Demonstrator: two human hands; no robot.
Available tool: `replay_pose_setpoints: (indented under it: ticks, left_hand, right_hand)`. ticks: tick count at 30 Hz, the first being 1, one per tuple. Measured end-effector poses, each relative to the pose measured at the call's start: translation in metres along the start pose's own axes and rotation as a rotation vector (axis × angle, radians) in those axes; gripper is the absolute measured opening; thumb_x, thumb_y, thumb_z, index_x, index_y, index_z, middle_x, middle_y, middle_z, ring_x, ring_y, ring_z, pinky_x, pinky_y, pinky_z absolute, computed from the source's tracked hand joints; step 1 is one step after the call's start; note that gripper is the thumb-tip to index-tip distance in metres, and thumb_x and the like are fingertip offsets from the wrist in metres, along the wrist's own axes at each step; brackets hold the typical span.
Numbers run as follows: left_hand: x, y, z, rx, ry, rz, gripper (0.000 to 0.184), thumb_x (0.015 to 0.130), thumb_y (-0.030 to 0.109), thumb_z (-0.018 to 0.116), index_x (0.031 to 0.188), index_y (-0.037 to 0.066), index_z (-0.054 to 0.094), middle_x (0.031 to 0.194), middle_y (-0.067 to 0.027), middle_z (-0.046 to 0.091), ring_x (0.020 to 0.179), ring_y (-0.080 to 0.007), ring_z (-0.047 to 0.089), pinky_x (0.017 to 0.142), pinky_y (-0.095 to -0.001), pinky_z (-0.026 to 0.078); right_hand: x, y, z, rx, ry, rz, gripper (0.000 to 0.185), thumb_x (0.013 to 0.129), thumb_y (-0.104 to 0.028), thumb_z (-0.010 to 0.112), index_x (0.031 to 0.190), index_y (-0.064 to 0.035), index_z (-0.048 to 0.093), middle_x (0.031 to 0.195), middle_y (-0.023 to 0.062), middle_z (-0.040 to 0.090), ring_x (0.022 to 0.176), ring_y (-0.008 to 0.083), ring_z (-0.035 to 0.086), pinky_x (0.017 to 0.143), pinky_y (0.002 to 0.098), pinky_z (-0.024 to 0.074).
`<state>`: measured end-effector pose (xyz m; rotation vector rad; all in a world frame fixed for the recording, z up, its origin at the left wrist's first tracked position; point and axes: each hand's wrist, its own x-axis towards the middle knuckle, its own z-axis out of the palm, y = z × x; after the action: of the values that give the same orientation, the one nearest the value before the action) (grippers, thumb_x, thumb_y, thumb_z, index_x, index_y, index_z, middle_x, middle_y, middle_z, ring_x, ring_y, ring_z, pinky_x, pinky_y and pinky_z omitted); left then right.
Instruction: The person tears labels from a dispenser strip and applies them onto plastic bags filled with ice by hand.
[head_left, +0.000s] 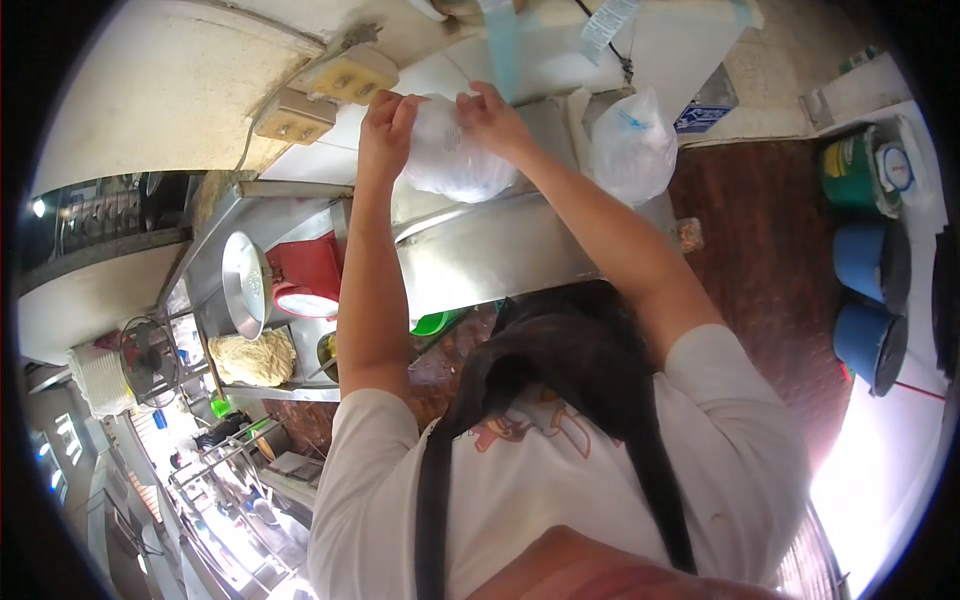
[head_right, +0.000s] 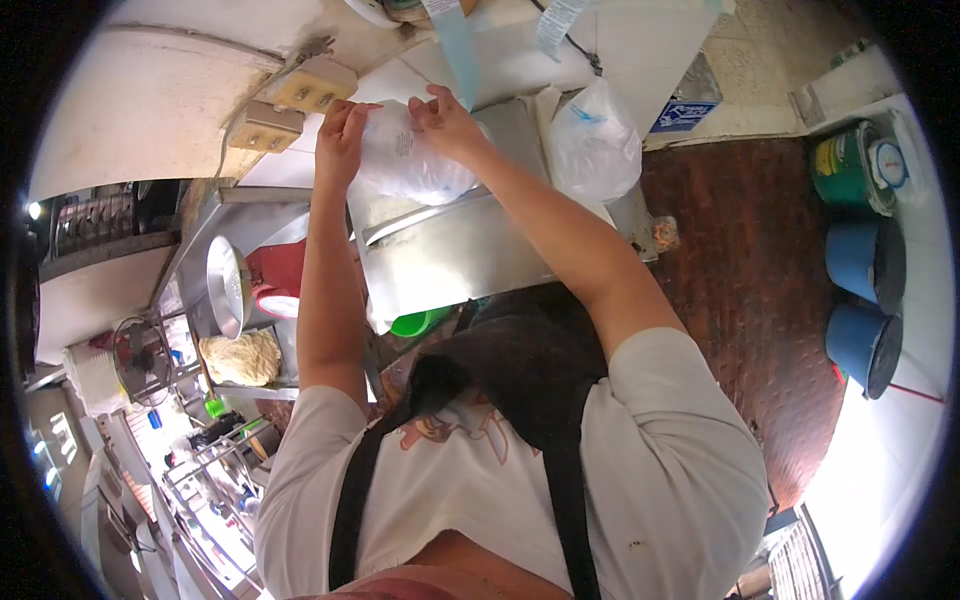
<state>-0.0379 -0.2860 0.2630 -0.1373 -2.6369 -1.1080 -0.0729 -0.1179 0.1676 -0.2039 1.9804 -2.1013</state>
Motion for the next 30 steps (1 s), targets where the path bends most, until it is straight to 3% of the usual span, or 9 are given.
replay_pose_setpoints:
  ticks: [2, 5, 8, 12, 15, 18, 23, 26, 30]
  left_hand:
    - [0.000, 0.000, -0.001, 0.014, -0.005, 0.004, 0.026, 0.098, 0.021, 0.056, 0.099, 0.004, 0.076, 0.091, -0.0146, 0.062, 0.087, -0.0286, 0.062, 0.082, -0.0350, 0.048]
    - [0.004, -0.004, 0.001, 0.016, -0.011, 0.036, 0.025, 0.097, 0.020, 0.056, 0.099, 0.005, 0.076, 0.092, -0.0147, 0.062, 0.088, -0.0291, 0.062, 0.082, -0.0353, 0.048]
    - [0.002, -0.009, 0.000, 0.056, -0.008, 0.027, 0.023, 0.096, 0.018, 0.057, 0.099, 0.006, 0.076, 0.093, -0.0144, 0.062, 0.088, -0.0288, 0.061, 0.082, -0.0354, 0.048]
    - [0.002, -0.009, 0.002, 0.045, 0.006, 0.095, 0.020, 0.094, 0.015, 0.058, 0.099, 0.007, 0.076, 0.093, -0.0137, 0.062, 0.089, -0.0278, 0.061, 0.081, -0.0352, 0.049]
    - [0.003, -0.012, 0.002, 0.071, 0.003, 0.125, 0.018, 0.094, 0.015, 0.059, 0.097, 0.007, 0.076, 0.093, -0.0130, 0.062, 0.089, -0.0272, 0.061, 0.081, -0.0346, 0.049]
    - [0.005, -0.006, 0.000, 0.134, 0.011, 0.131, 0.014, 0.091, 0.016, 0.066, 0.094, 0.006, 0.076, 0.094, -0.0120, 0.063, 0.089, -0.0268, 0.062, 0.080, -0.0340, 0.049]
    - [-0.005, -0.009, 0.002, -0.078, 0.252, 0.097, 0.016, 0.087, 0.017, 0.076, 0.094, 0.002, 0.075, 0.104, -0.0063, 0.069, 0.095, -0.0190, 0.064, 0.081, -0.0292, 0.050]
    - [0.001, 0.015, -0.017, 0.045, 0.271, 0.012, 0.015, 0.085, 0.016, 0.078, 0.092, 0.003, 0.076, 0.106, -0.0090, 0.069, 0.096, -0.0225, 0.065, 0.079, -0.0333, 0.052]
    - [0.004, 0.013, -0.023, 0.218, 0.074, -0.104, 0.027, 0.084, 0.028, 0.079, 0.094, 0.004, 0.077, 0.117, -0.0157, 0.070, 0.107, -0.0295, 0.067, 0.088, -0.0376, 0.052]
  right_hand:
    - [-0.012, 0.001, 0.005, 0.017, 0.111, -0.230, 0.082, 0.090, -0.048, 0.071, 0.145, 0.0036, 0.039, 0.130, 0.0262, 0.057, 0.124, 0.0411, 0.055, 0.107, 0.0463, 0.0411]
    - [-0.031, 0.027, 0.022, -0.397, 0.061, -0.444, 0.096, 0.083, -0.047, 0.078, 0.149, 0.0052, 0.032, 0.141, 0.0277, 0.048, 0.135, 0.0416, 0.044, 0.113, 0.0497, 0.0336]
    - [-0.045, 0.075, 0.018, -0.598, 0.075, -0.494, 0.106, 0.078, -0.047, 0.081, 0.152, 0.0048, 0.027, 0.150, 0.0273, 0.039, 0.140, 0.0461, 0.035, 0.117, 0.0500, 0.0290]
    - [-0.049, 0.017, 0.003, -0.372, -0.015, -0.467, 0.109, 0.080, -0.048, 0.079, 0.154, 0.0043, 0.020, 0.155, 0.0282, 0.031, 0.145, 0.0456, 0.028, 0.119, 0.0493, 0.0260]
    - [-0.015, 0.021, 0.017, -0.209, 0.048, -0.410, 0.099, 0.087, -0.051, 0.072, 0.153, 0.0052, 0.024, 0.153, 0.0287, 0.036, 0.144, 0.0423, 0.033, 0.118, 0.0473, 0.0297]
    - [0.011, 0.060, 0.000, -0.246, -0.012, 0.034, 0.088, 0.092, -0.051, 0.065, 0.150, 0.0062, 0.031, 0.148, 0.0288, 0.043, 0.139, 0.0400, 0.042, 0.115, 0.0456, 0.0356]
    - [-0.032, 0.106, -0.027, -0.258, 0.167, -0.038, 0.073, 0.094, -0.041, 0.065, 0.145, 0.0042, 0.040, 0.142, 0.0280, 0.051, 0.134, 0.0397, 0.048, 0.111, 0.0441, 0.0404]
    - [-0.047, 0.090, -0.033, -0.278, 0.140, -0.002, 0.070, 0.097, -0.040, 0.063, 0.148, 0.0001, 0.037, 0.146, 0.0233, 0.049, 0.138, 0.0365, 0.046, 0.113, 0.0414, 0.0381]
    - [-0.052, 0.073, -0.037, -0.319, 0.112, -0.052, 0.065, 0.098, -0.036, 0.063, 0.148, -0.0015, 0.038, 0.148, 0.0211, 0.049, 0.139, 0.0345, 0.046, 0.114, 0.0403, 0.0369]
